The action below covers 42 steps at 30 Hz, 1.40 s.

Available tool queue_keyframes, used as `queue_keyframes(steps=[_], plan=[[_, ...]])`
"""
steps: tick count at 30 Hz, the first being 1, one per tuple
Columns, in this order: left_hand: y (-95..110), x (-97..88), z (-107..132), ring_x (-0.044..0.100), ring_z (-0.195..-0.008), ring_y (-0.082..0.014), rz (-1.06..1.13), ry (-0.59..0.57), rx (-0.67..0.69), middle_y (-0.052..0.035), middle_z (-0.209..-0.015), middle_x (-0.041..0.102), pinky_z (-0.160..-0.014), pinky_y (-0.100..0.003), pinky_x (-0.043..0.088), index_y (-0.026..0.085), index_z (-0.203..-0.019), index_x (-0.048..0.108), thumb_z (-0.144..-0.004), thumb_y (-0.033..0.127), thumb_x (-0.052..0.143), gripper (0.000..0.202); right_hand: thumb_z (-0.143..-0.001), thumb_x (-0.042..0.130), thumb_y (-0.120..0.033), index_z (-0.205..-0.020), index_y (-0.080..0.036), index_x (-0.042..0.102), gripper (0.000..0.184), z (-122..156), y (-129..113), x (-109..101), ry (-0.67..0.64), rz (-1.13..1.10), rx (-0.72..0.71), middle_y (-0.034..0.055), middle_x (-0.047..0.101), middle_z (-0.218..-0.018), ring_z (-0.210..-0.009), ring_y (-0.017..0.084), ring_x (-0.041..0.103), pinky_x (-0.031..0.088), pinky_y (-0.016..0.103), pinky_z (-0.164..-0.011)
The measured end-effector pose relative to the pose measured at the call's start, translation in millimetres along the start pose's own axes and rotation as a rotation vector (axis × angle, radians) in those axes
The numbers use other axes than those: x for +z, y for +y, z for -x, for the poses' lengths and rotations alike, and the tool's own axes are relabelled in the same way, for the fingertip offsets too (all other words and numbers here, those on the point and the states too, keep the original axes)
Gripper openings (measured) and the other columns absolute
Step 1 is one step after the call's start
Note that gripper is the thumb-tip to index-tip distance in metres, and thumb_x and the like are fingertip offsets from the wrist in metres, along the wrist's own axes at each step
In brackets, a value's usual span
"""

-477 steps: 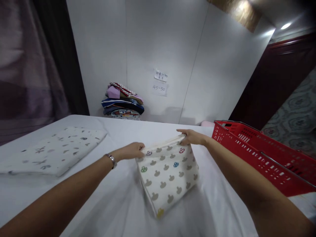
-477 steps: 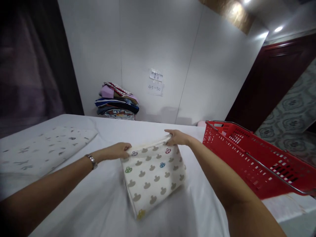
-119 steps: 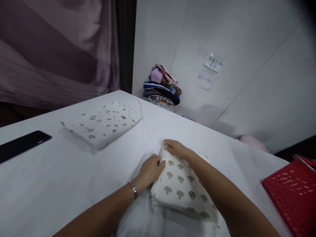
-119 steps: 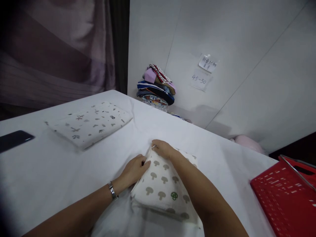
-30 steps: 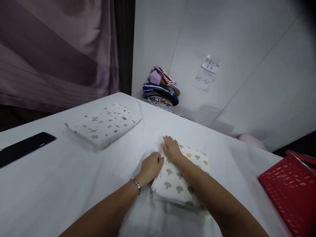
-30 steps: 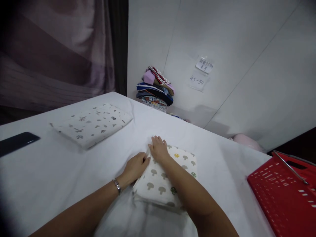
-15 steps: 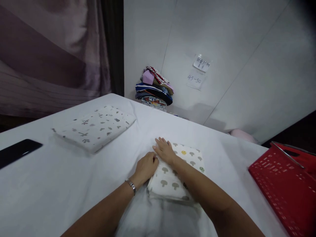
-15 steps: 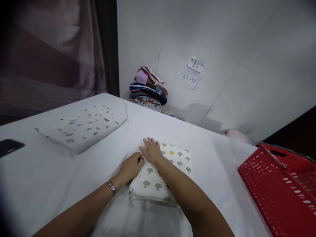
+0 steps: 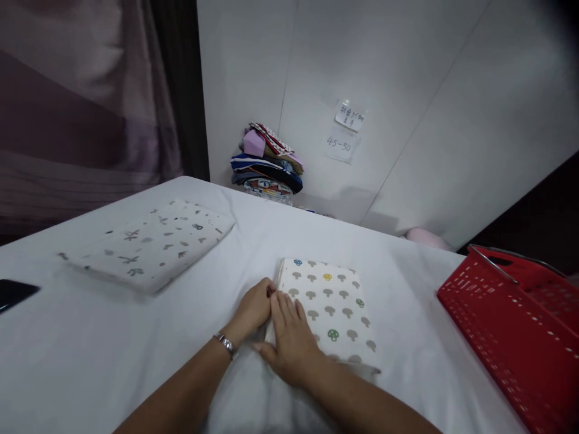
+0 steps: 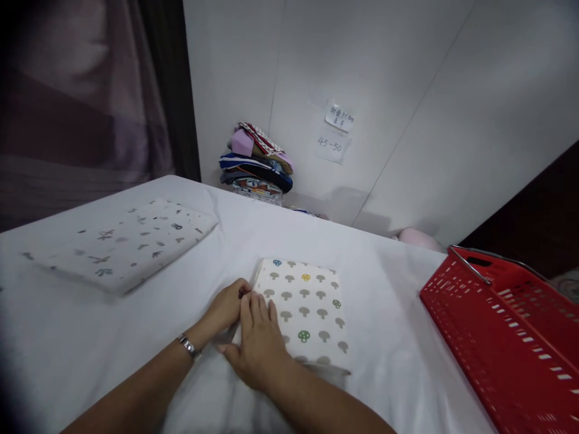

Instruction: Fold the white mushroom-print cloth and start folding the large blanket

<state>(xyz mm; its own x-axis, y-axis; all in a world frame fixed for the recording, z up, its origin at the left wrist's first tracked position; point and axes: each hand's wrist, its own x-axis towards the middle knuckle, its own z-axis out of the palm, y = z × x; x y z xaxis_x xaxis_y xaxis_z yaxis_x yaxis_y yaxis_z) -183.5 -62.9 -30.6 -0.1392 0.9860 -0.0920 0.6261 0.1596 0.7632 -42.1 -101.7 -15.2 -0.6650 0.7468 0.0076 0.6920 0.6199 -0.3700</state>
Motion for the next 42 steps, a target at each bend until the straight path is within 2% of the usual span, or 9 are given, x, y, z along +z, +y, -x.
queue_keyframes(steps=[5,11,18,20,25,29,33,38,42], plan=[[-8.7,-2.4,-10.2,0.057,-0.067,-0.0140,0.115,-0.053,-0.002,0.0008,-0.072,0.063,-0.062,-0.025,0.041,0.019,-0.077,0.053,-0.076,0.027,0.050,0.008,-0.083,0.049,-0.052,-0.145,-0.003,0.010,0.089,-2.3,-4.8,16.1,0.085,0.056,-0.009,0.0200,0.009,-0.150,-0.138,0.035,0.007,0.013,0.055,-0.111],[-13.8,0.1,-19.8,0.056,-0.061,-0.0135,0.148,-0.047,-0.049,0.0022,-0.067,0.061,-0.058,-0.025,0.041,0.019,-0.077,0.053,-0.072,0.033,0.053,0.015,-0.089,0.042,-0.041,-0.139,0.000,0.030,0.066,19.2,-15.0,14.0,0.079,0.109,-0.153,0.0243,0.020,-0.147,-0.138,0.035,0.010,0.017,0.055,-0.110],[1.0,-1.3,-9.3,0.061,-0.084,-0.0191,-0.060,0.038,-0.025,-0.0053,-0.092,0.065,-0.074,-0.029,0.044,0.019,-0.097,0.052,-0.078,0.032,0.048,0.024,-0.090,0.043,-0.040,-0.128,-0.021,0.047,0.043,41.0,-14.0,-12.3,0.010,-0.021,-0.504,0.0048,0.050,-0.135,-0.132,0.019,0.033,0.009,0.045,-0.114],[3.6,0.2,-6.4,0.060,-0.087,-0.0206,-0.120,0.049,-0.012,-0.0070,-0.097,0.064,-0.076,-0.030,0.043,0.018,-0.104,0.050,-0.079,0.033,0.045,0.029,-0.090,0.043,-0.037,-0.126,-0.027,0.049,0.037,50.0,3.3,-27.0,0.106,-0.084,-0.376,0.0011,0.049,-0.135,-0.130,0.016,0.036,0.011,0.043,-0.114],[6.7,3.6,-1.8,0.059,-0.095,-0.0234,-0.214,0.036,0.007,-0.0103,-0.111,0.059,-0.077,-0.032,0.043,0.018,-0.114,0.048,-0.082,0.035,0.040,0.037,-0.086,0.046,-0.034,-0.130,-0.022,0.048,0.045,75.4,89.2,-50.0,0.463,-0.179,0.263,0.0074,0.040,-0.142,-0.132,0.022,0.033,0.027,0.043,-0.109],[9.6,1.4,-0.8,0.058,-0.100,-0.0237,-0.203,0.024,-0.006,-0.0123,-0.114,0.058,-0.083,-0.032,0.043,0.014,-0.122,0.045,-0.083,0.035,0.041,0.045,-0.081,0.053,-0.040,-0.141,-0.020,0.032,0.067,88.3,142.1,-48.9,0.446,-0.498,0.713,0.0097,0.046,-0.136,-0.119,0.025,0.049,0.042,0.040,-0.098],[14.3,-5.2,0.7,0.058,-0.099,-0.0234,-0.179,0.001,-0.027,-0.0127,-0.113,0.059,-0.084,-0.032,0.043,0.012,-0.124,0.044,-0.081,0.035,0.043,0.049,-0.076,0.062,-0.043,-0.145,-0.018,0.020,0.084,91.1,149.2,-49.7,0.469,-0.837,0.789,0.0104,0.059,-0.119,-0.096,0.022,0.063,0.051,0.033,-0.084],[17.2,-8.1,7.0,0.060,-0.098,-0.0229,-0.078,-0.065,-0.074,-0.0132,-0.118,0.058,-0.079,-0.031,0.045,0.012,-0.131,0.038,-0.078,0.031,0.048,0.057,-0.071,0.070,-0.037,-0.146,-0.017,0.012,0.097,94.7,146.2,-55.1,0.434,-1.229,0.774,0.0113,0.064,-0.108,-0.089,0.023,0.066,0.053,0.036,-0.079],[17.0,3.4,5.0,0.060,-0.096,-0.0201,0.004,-0.092,-0.043,-0.0106,-0.114,0.060,-0.079,-0.028,0.045,0.016,-0.133,0.036,-0.077,0.026,0.049,0.059,-0.069,0.072,-0.034,-0.145,-0.021,0.011,0.099,112.6,143.6,-54.5,0.507,-1.320,0.751,0.0109,0.065,-0.106,-0.087,0.025,0.067,0.053,0.040,-0.079]])
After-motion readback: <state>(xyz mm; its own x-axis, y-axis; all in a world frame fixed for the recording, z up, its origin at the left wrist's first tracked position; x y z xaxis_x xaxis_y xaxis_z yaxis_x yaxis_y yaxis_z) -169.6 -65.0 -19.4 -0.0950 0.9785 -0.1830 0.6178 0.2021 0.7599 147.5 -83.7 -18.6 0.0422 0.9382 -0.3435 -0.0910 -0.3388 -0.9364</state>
